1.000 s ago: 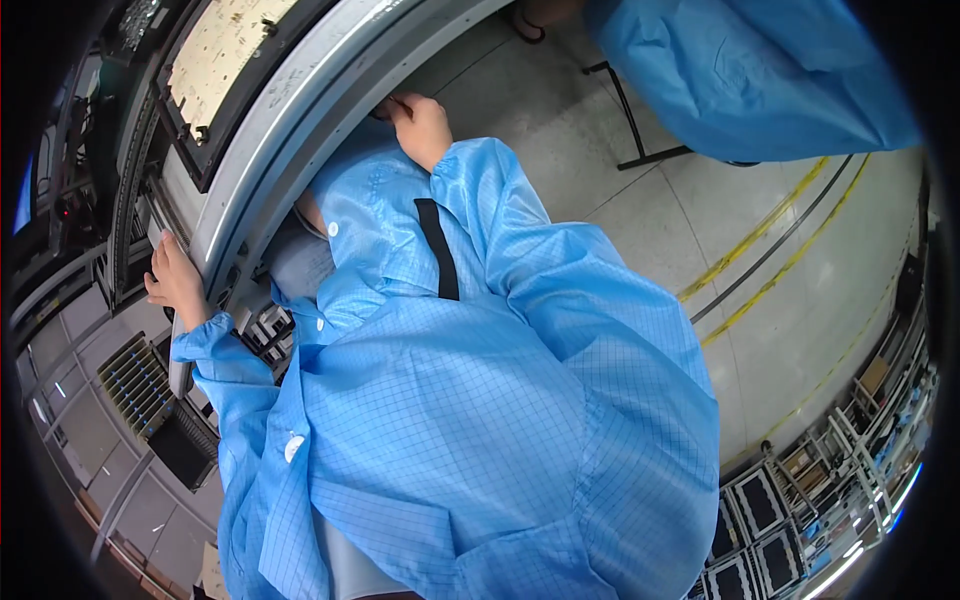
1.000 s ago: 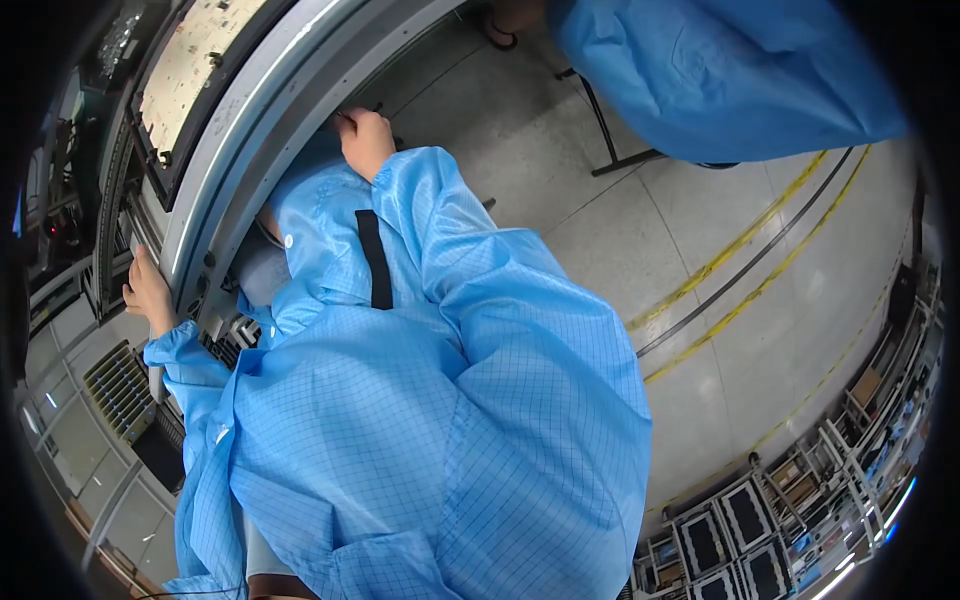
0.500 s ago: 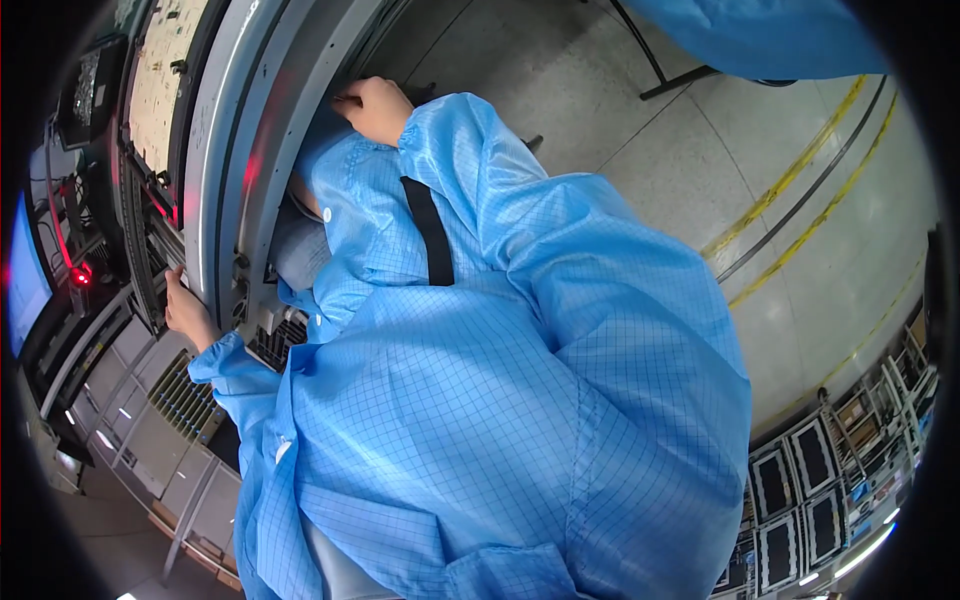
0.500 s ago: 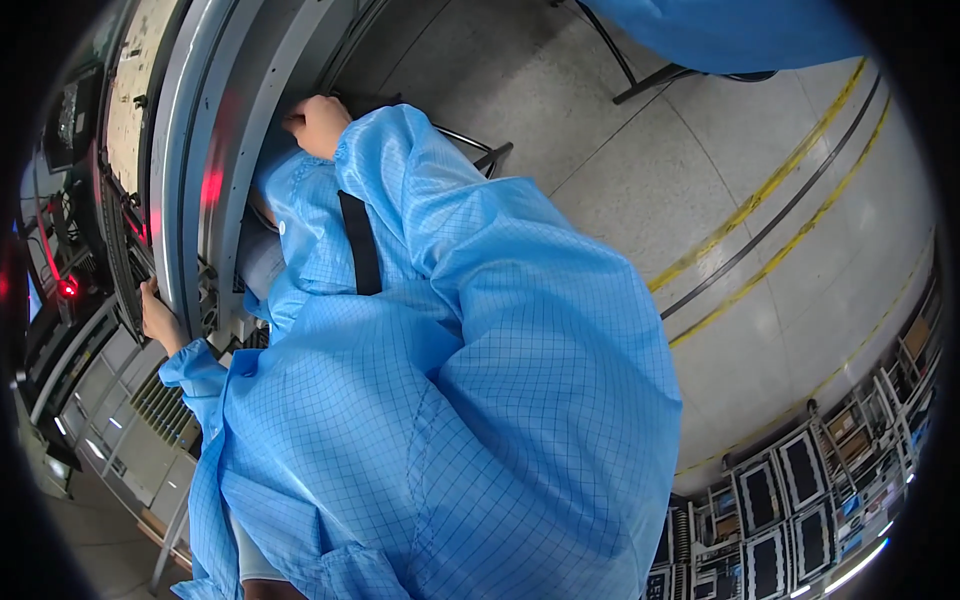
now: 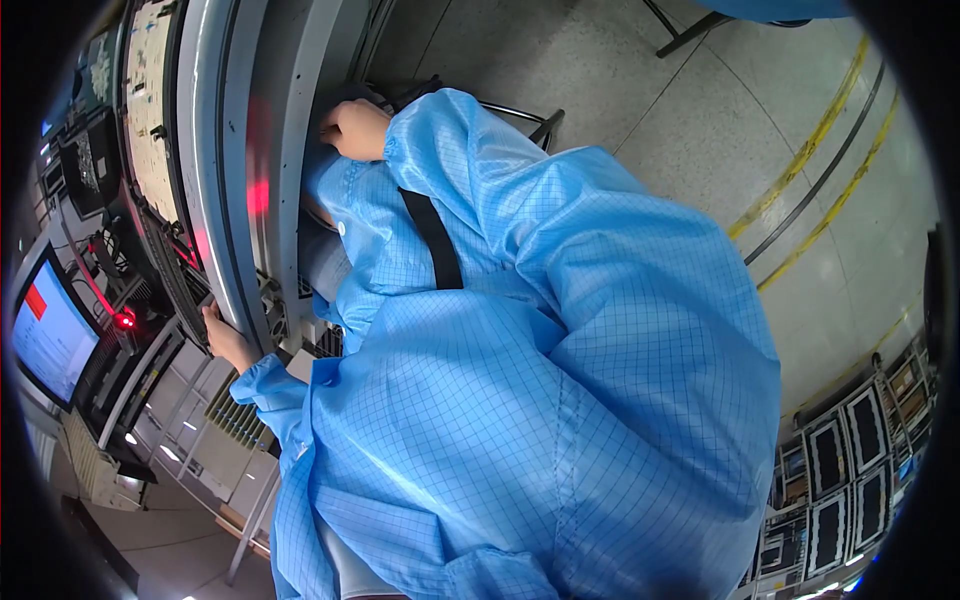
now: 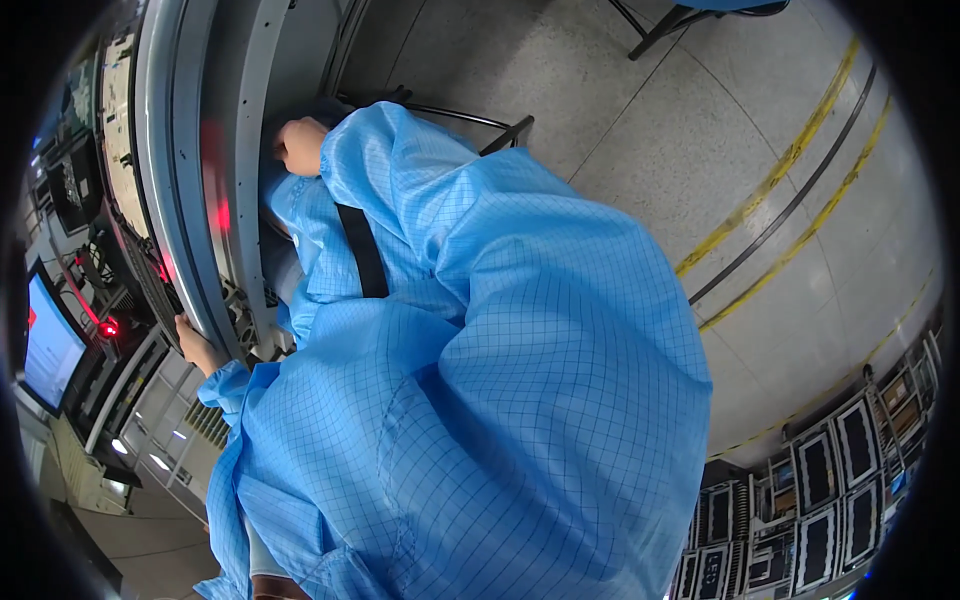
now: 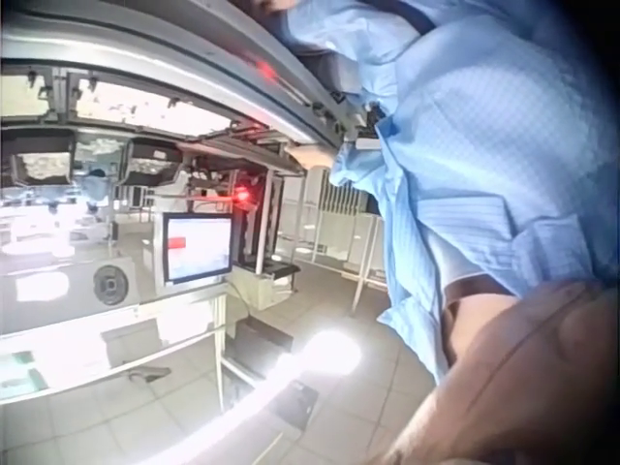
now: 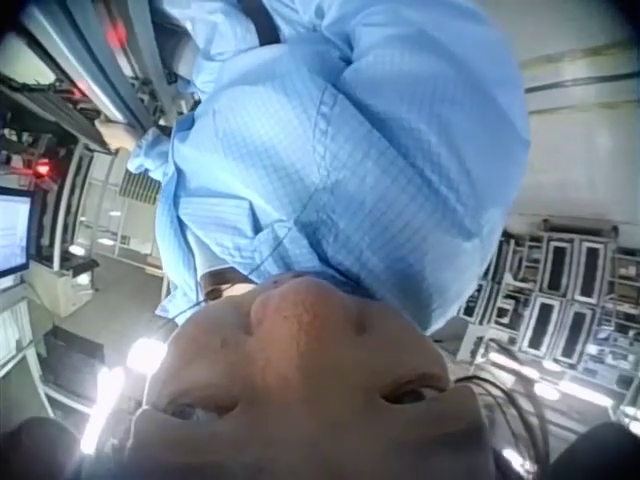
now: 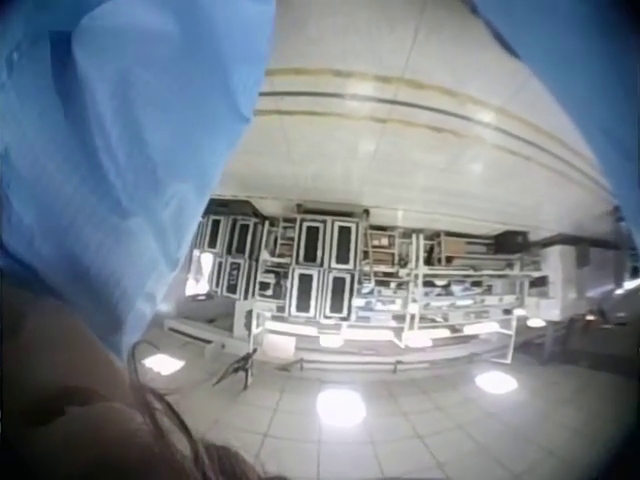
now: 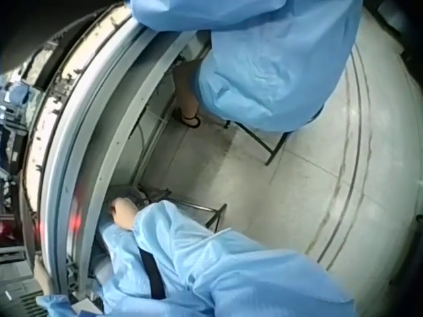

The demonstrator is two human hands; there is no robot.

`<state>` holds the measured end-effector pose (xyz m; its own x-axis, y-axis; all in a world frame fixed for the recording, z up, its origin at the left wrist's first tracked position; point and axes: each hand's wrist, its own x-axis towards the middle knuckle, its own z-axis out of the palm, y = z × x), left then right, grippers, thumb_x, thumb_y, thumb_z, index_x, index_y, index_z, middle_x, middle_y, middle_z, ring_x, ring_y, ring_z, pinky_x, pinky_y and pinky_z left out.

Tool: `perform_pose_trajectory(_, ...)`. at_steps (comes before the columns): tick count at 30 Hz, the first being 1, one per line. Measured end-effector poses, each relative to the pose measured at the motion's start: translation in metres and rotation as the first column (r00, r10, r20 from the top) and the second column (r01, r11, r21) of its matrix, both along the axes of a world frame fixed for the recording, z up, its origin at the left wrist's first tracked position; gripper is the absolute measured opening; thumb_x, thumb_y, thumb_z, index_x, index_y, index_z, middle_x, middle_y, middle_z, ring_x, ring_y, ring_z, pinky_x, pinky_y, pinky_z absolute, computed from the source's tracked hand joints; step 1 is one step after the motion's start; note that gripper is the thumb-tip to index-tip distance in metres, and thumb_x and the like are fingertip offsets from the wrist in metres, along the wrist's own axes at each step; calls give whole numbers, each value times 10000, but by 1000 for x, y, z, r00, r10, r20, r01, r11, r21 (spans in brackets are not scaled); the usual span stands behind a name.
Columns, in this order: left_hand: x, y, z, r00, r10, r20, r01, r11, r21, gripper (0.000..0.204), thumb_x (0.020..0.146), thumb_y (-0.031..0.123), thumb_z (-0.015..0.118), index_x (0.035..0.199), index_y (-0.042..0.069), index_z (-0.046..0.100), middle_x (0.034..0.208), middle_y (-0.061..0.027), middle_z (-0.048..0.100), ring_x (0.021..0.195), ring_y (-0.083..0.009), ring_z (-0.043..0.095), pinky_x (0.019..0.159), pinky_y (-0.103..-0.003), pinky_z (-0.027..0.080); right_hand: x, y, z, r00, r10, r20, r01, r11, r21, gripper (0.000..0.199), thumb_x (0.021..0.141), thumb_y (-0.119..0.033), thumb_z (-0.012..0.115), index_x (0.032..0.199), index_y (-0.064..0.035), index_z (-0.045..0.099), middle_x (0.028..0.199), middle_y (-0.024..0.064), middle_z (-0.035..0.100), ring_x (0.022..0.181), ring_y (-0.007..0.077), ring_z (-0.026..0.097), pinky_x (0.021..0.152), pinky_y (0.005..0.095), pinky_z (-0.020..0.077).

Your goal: Assembling electronic components onto a printed circuit board on an industrial assembly line.

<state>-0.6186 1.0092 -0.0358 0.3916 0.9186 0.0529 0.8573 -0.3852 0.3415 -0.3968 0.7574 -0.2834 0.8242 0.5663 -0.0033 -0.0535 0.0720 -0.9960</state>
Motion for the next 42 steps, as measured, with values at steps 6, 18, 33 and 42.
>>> perform_pose_trajectory(6, -4, 11, -2, 970, -17, 241, 37, 996, -77, 466, 993, 433, 464, 968, 26, 691, 878, -82, 676, 725, -197, 649, 651, -343, 552, -1, -2, 2, 995, 99, 19, -99, 995, -5, 257, 868, -154, 617, 1086, -77, 729, 1040, 164, 715, 992, 346, 677, 900, 417, 520)
perform_pose_trajectory(18, -13, 9, -2, 990, -27, 136, 36, 997, -62, 542, 1023, 420, 358, 1133, 34, 723, 1024, -99, 720, 940, -200, 631, 962, -347, 424, 85, -56, 17, 675, -737, -36, 735, 668, 116, 179, 922, -126, 596, 989, 1, 702, 840, 139, 736, 801, 301, 723, 734, 357, 563)
perform_pose_trajectory(33, -38, 18, -12, 928, -150, -342, 259, 919, 299, 503, 1047, 342, 261, 1119, 135, 714, 1208, -106, 681, 1197, -281, 527, 1142, -415, 183, 114, -78, 45, 759, -624, 187, 651, 736, -186, 178, 848, -145, 673, 978, -26, 647, 914, 240, 686, 879, 451, 650, 755, 518, 517)
perform_pose_trajectory(42, 17, -44, 3, 948, -318, -11, 314, 929, 197, 326, 1024, 268, 465, 1248, 105, 637, 1324, -76, 603, 1346, -296, 385, 1167, -429, 200, 109, -88, 43, 794, -562, -232, 590, 804, 73, 549, 847, 155, 591, 1350, 37, 405, 1142, 182, 616, 1003, 241, 623, 805, 337, 559)
